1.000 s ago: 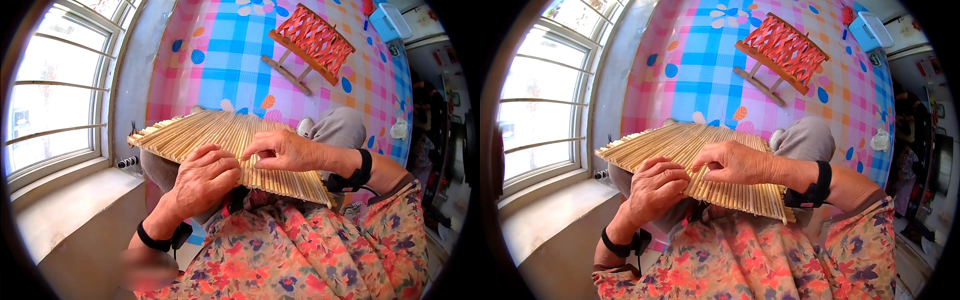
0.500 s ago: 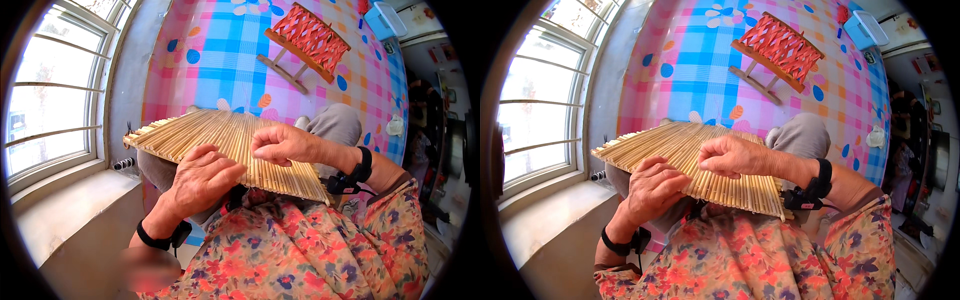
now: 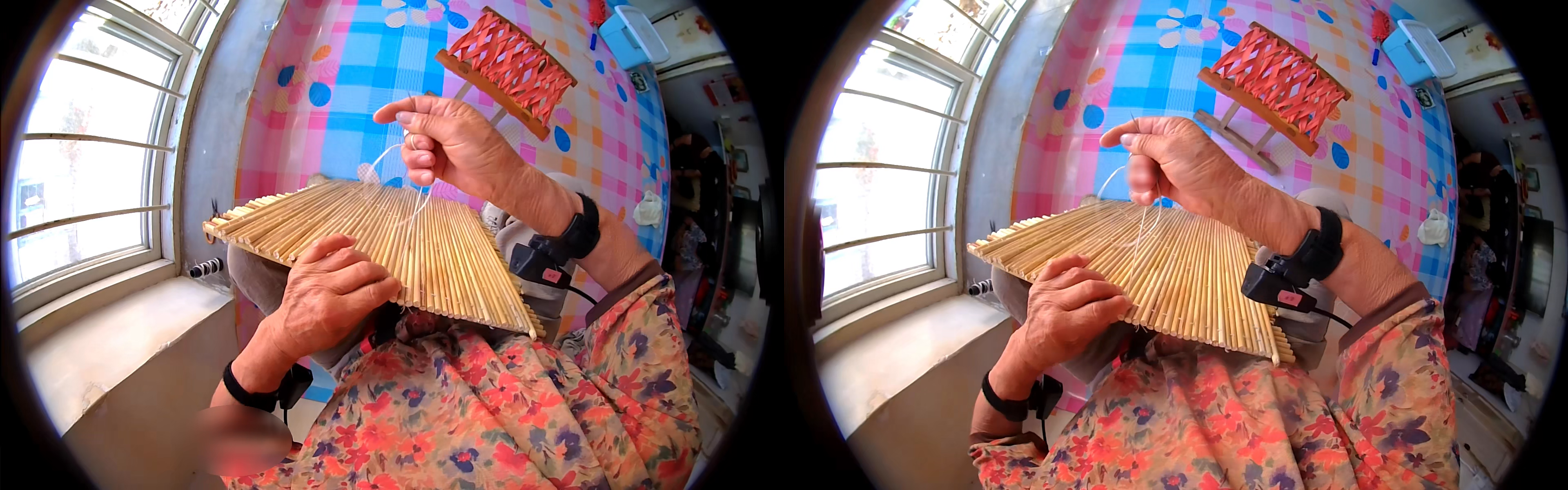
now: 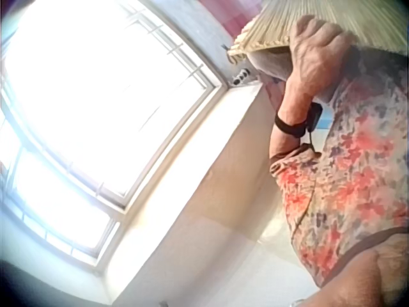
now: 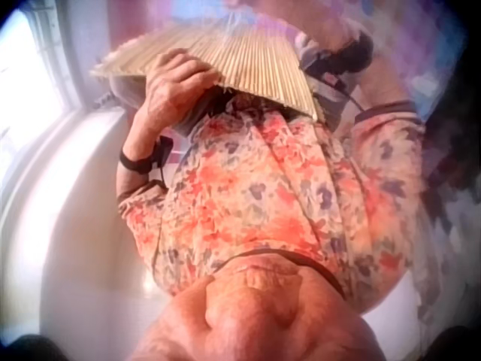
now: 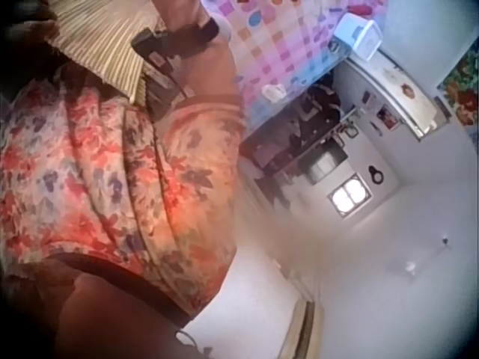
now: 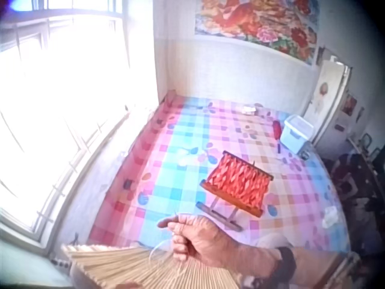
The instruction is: The person sews together strips of bamboo with a needle and thread. They pass the needle through holes in the bamboo slats, pull the thread tight, and align the slats to construct a flat mat.
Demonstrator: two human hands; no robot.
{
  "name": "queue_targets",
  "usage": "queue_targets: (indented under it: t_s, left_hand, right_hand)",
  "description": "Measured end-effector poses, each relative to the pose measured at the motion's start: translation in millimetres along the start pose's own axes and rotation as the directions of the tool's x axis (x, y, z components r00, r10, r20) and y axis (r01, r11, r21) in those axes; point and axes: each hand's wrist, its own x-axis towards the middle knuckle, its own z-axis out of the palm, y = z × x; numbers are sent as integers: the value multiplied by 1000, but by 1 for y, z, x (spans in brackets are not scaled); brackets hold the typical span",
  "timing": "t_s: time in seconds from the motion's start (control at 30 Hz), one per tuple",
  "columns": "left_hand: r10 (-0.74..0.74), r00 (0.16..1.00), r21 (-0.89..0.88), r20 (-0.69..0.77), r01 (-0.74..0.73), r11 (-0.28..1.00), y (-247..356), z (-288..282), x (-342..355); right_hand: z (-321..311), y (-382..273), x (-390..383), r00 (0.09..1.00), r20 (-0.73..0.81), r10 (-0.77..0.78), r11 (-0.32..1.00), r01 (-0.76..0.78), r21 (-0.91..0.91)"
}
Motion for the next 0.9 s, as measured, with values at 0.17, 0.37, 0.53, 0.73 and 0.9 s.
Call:
queue_targets:
  t_s: [0.17, 0.37, 0.53, 0.73, 0.9]
  left_hand:
    - [26, 999, 9, 20, -26, 1000, -1, -4, -2]
    - [21, 1000, 12, 15, -22, 1000, 3, -8, -1]
    - [8, 1000, 10, 13, -8, 1000, 3, -3, -2]
    - [-8, 1000, 25, 15, 8, 1000, 3, -4, -6]
    - [0, 1000, 20, -15, 0, 1000, 1, -1, -12]
  right_hand:
    - [10, 5, 5, 999, -16, 33, 997, -34, -62]
    - [3, 11, 4, 992, -79, 101, 994, -104, -35]
    - [4, 6, 4, 998, -14, 67, 993, -68, -92]
    - [6, 2, 7, 995, -73, 67, 995, -72, -66]
    - [-14, 7, 5, 997, 7, 83, 975, -80, -205]
